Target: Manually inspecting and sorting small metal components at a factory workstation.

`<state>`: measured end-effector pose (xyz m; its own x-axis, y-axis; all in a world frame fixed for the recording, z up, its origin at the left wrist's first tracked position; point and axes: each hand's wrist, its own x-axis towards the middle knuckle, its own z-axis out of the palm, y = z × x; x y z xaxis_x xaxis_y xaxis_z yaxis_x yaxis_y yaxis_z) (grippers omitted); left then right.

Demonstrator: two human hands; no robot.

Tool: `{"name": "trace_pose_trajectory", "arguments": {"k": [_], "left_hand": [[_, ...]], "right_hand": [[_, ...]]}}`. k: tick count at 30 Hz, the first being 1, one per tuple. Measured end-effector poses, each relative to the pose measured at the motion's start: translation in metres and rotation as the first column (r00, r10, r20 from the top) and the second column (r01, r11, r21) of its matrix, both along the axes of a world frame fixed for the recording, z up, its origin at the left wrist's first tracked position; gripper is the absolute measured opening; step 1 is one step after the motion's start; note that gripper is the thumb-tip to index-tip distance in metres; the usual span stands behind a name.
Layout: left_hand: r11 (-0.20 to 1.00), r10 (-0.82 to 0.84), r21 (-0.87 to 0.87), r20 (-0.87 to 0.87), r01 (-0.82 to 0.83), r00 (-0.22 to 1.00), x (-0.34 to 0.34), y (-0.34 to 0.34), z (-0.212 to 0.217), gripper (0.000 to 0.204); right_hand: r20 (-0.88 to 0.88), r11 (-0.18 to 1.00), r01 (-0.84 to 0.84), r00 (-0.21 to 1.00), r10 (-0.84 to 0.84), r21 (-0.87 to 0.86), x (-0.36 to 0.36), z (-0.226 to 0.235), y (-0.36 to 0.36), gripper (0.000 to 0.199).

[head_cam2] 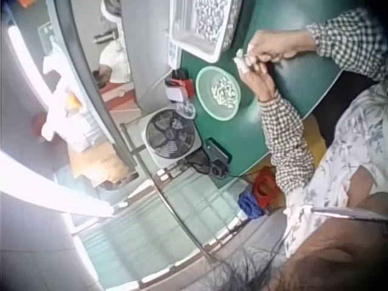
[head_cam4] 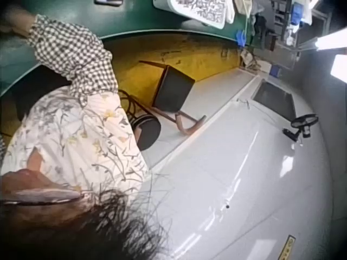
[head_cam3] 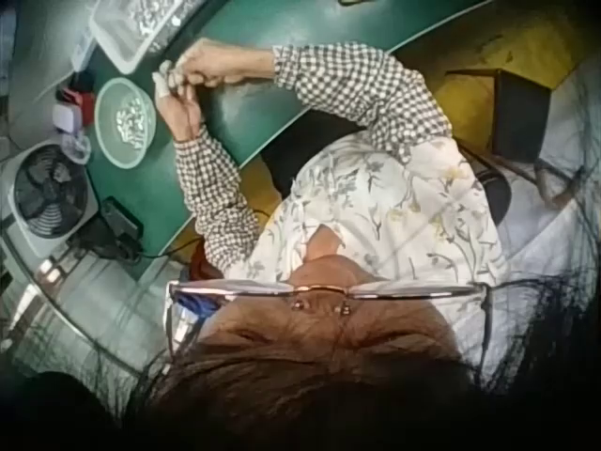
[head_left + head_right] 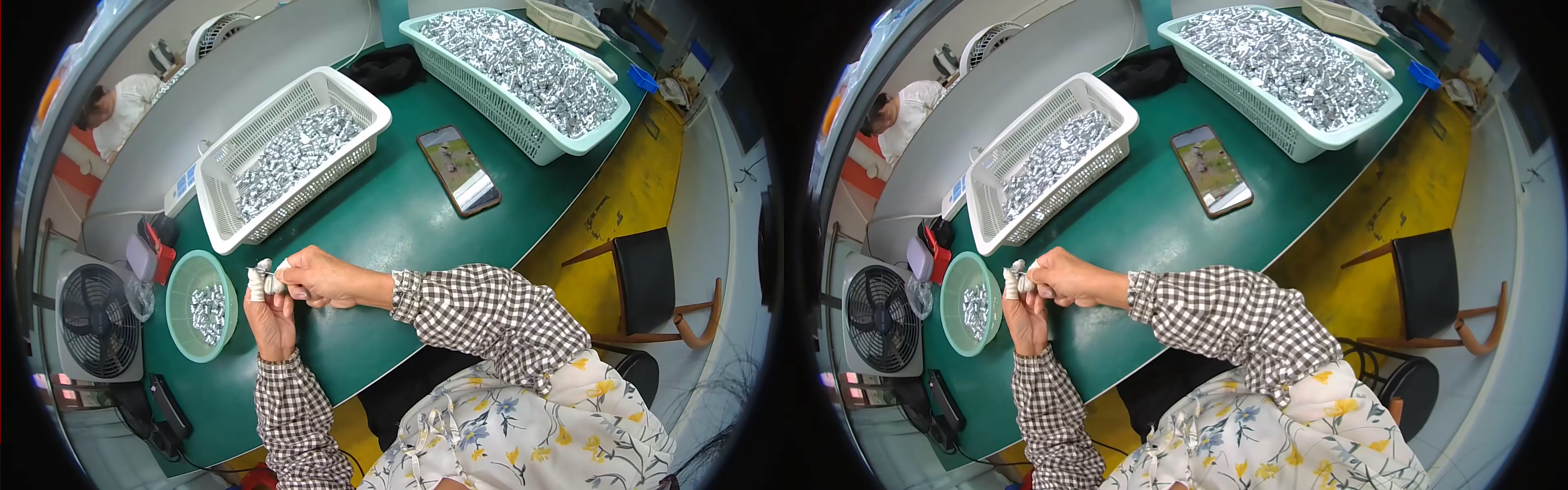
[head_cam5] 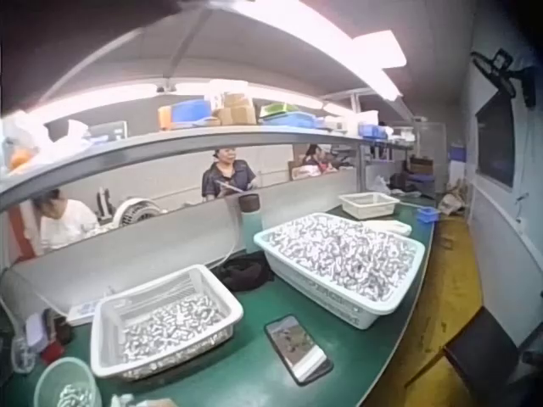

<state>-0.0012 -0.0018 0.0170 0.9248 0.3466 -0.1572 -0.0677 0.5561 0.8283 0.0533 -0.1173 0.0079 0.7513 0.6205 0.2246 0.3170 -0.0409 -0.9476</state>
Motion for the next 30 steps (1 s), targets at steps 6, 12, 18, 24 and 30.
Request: {"name": "trace_pose_trajectory", "arguments": {"k": [6,12,18,24,30], "left_hand": [[0.995,-0.096,0.0,0.053,0.096,0.994,0.003,0.005,-0.001,0.031],[0.997,-0.077,0.015,-0.002,0.077,0.997,0.004,0.005,-0.005,0.031],[0.994,-0.098,0.036,-0.039,0.099,0.994,0.0,-0.002,-0.001,0.031],[0.998,-0.033,0.046,-0.014,0.034,0.999,0.0,-0.003,0.004,0.03],[0.996,-0.088,0.04,0.069,0.086,0.994,0.001,0.01,-0.001,0.029]], "right_hand": [[0.549,0.962,0.237,0.826,-0.126,-0.136,-0.008,0.0,-0.003,0.01],[0.689,0.949,0.282,0.716,-0.113,-0.139,-0.011,-0.001,-0.006,0.011],[0.739,0.932,0.332,0.663,-0.119,-0.147,-0.016,0.0,-0.003,0.012],[0.81,0.898,0.423,0.565,-0.158,-0.12,-0.018,-0.004,0.005,0.012],[0.832,0.9,0.414,0.541,-0.121,-0.138,-0.02,-0.003,0.003,0.014]]}}
